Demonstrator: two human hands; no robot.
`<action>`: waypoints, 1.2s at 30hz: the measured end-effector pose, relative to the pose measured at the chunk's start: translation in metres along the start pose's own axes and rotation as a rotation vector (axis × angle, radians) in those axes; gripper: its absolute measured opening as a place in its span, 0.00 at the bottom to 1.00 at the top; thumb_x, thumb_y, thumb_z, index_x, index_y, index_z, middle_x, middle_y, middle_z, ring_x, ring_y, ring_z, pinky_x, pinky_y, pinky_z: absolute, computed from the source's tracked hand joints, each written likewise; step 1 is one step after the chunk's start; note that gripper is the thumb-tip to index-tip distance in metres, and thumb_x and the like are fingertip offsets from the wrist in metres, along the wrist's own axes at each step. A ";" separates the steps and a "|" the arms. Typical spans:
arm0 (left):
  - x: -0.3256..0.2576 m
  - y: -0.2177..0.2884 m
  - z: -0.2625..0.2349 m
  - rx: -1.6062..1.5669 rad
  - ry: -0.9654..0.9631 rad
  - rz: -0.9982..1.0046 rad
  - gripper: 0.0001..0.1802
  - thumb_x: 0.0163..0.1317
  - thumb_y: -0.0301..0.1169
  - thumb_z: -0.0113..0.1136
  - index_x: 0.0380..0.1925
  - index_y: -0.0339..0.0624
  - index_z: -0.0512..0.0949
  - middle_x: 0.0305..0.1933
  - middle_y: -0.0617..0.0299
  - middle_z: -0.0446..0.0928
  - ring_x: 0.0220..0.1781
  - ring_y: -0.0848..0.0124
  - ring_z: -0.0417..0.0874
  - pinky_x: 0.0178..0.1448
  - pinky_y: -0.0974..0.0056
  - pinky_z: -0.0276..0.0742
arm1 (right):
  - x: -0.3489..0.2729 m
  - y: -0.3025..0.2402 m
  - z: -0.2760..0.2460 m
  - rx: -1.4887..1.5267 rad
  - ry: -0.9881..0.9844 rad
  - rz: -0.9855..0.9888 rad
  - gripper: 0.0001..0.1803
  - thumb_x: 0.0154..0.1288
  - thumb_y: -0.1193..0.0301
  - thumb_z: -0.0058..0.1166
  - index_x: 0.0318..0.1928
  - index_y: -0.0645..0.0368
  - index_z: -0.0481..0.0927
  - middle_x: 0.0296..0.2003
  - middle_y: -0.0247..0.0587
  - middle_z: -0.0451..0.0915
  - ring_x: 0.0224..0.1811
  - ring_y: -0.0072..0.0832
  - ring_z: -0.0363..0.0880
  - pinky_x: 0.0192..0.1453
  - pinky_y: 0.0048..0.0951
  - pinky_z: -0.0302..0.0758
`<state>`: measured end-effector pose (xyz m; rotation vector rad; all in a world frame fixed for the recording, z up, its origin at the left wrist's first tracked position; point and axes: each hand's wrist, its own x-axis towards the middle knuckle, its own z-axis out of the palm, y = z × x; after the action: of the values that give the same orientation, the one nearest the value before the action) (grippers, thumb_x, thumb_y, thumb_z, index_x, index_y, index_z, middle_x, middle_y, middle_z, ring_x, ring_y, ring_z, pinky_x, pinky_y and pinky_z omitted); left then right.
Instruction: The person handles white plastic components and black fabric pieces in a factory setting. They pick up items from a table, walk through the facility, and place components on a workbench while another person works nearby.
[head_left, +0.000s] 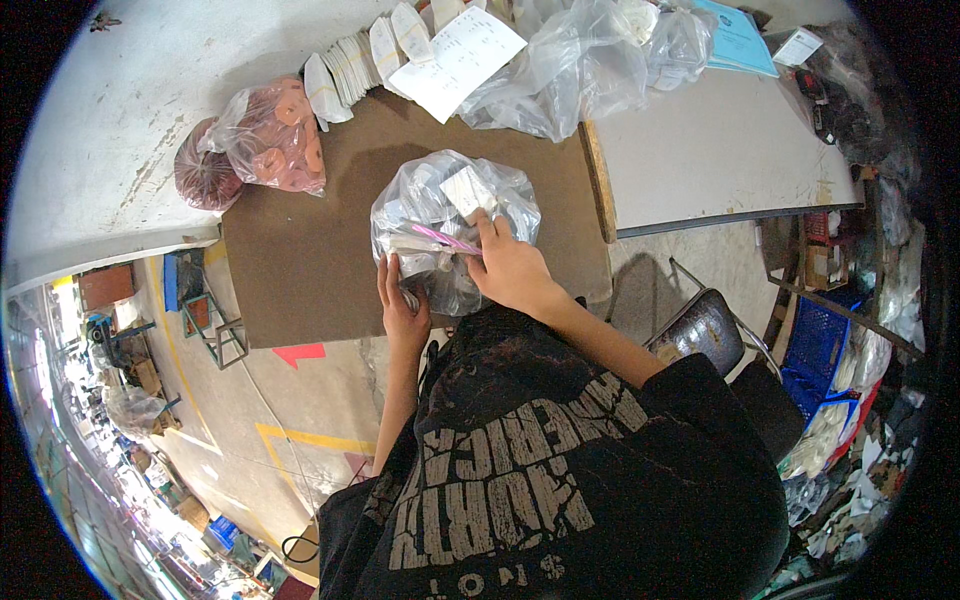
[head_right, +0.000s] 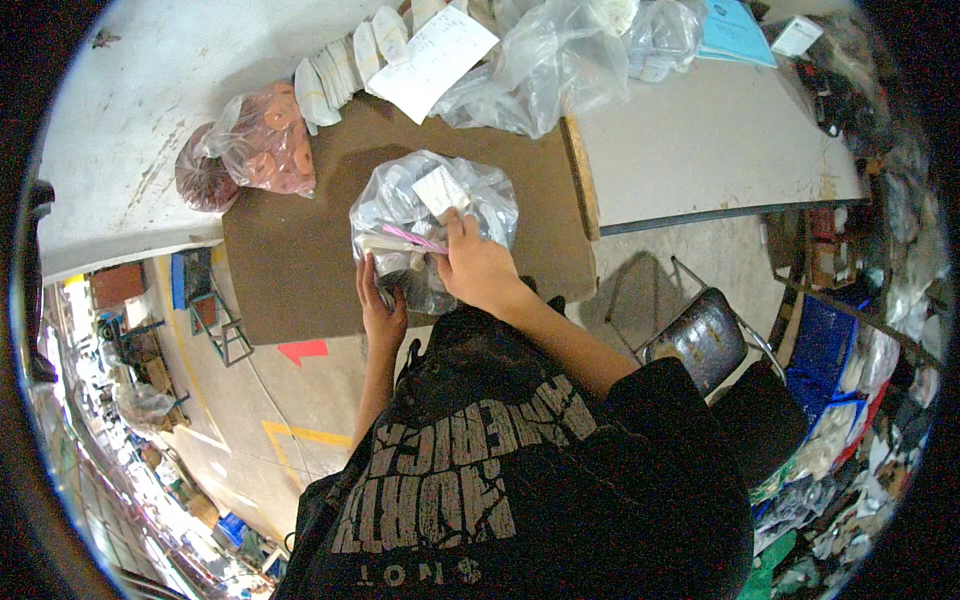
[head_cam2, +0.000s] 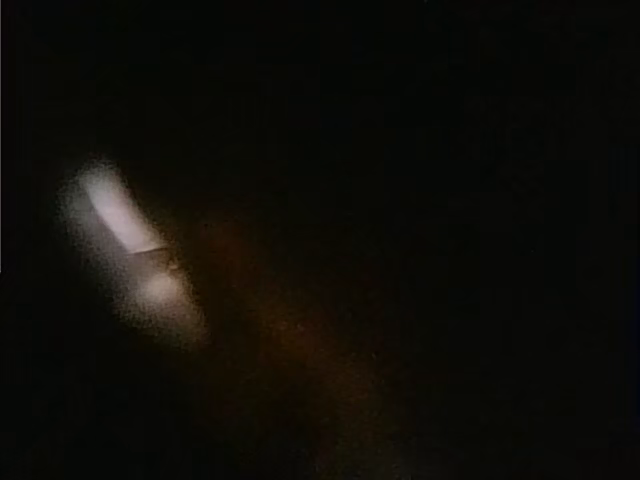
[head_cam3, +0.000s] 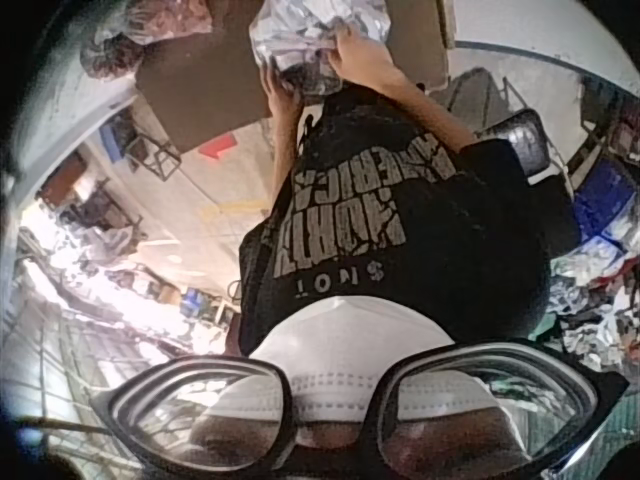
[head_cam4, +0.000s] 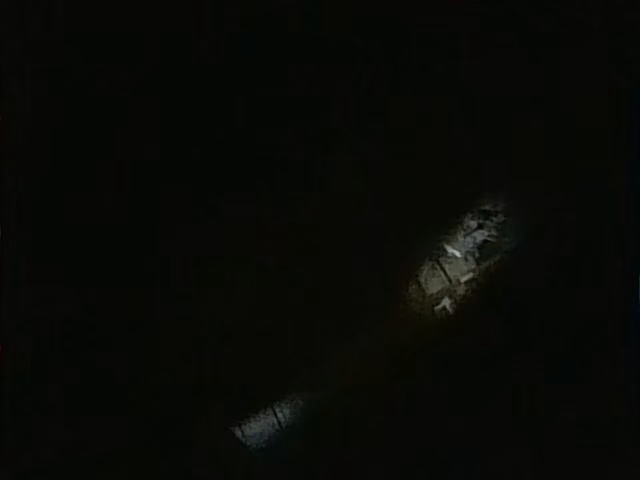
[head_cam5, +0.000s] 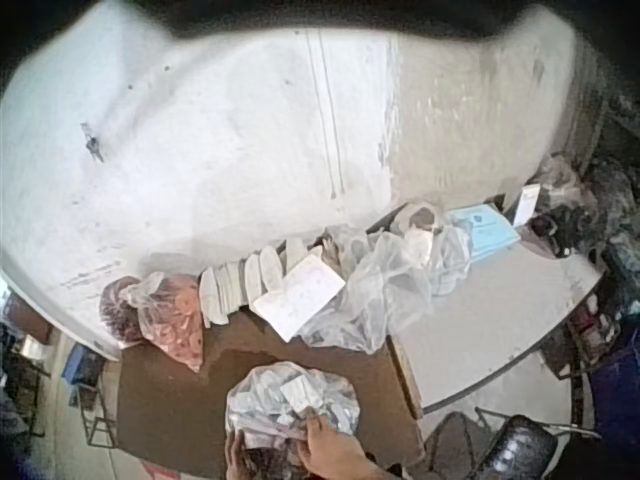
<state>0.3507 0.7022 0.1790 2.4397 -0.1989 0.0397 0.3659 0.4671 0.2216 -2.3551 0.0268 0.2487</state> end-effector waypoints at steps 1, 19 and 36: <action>0.000 0.000 0.000 0.000 -0.005 -0.006 0.41 0.64 0.22 0.59 0.77 0.48 0.58 0.81 0.44 0.53 0.81 0.45 0.57 0.77 0.49 0.63 | 0.000 0.001 0.000 0.024 -0.007 0.020 0.39 0.66 0.62 0.56 0.70 0.72 0.59 0.54 0.63 0.74 0.36 0.59 0.85 0.39 0.53 0.83; -0.001 0.003 0.000 0.005 0.001 0.012 0.41 0.65 0.22 0.58 0.77 0.48 0.57 0.81 0.44 0.52 0.81 0.44 0.56 0.78 0.48 0.62 | 0.003 0.008 -0.003 0.189 -0.068 0.132 0.39 0.67 0.58 0.56 0.72 0.65 0.59 0.59 0.65 0.72 0.53 0.62 0.80 0.57 0.54 0.79; -0.002 0.005 0.000 -0.044 0.026 0.030 0.41 0.63 0.21 0.59 0.77 0.48 0.58 0.81 0.44 0.53 0.81 0.46 0.56 0.79 0.49 0.60 | 0.005 0.023 0.010 0.269 0.089 0.028 0.42 0.66 0.56 0.59 0.73 0.64 0.59 0.58 0.68 0.74 0.55 0.61 0.79 0.60 0.51 0.77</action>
<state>0.3480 0.6987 0.1820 2.3916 -0.2230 0.0792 0.3671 0.4579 0.1979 -2.0976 0.1291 0.1434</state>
